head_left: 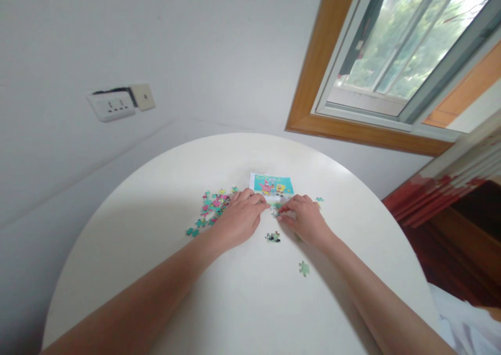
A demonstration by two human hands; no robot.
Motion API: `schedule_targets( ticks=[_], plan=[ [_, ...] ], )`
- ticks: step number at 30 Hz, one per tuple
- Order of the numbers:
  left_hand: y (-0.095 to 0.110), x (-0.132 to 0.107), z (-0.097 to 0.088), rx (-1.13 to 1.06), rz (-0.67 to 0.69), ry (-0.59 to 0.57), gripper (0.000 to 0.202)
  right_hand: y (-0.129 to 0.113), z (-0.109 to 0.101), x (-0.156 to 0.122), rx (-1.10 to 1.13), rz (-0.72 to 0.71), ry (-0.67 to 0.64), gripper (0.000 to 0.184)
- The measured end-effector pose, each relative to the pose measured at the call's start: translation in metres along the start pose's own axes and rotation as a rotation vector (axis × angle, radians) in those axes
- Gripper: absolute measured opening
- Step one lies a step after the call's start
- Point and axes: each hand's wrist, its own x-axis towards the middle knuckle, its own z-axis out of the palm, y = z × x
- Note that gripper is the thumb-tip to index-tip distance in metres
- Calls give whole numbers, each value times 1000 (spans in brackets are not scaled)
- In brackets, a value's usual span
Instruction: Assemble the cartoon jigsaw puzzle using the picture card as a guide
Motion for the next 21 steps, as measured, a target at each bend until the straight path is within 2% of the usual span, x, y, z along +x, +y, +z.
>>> schedule_targets(
  ticks=[21],
  plan=[
    [1, 0, -2, 22, -11, -25, 35, 0, -1, 4, -28, -16, -23, 15]
  ],
)
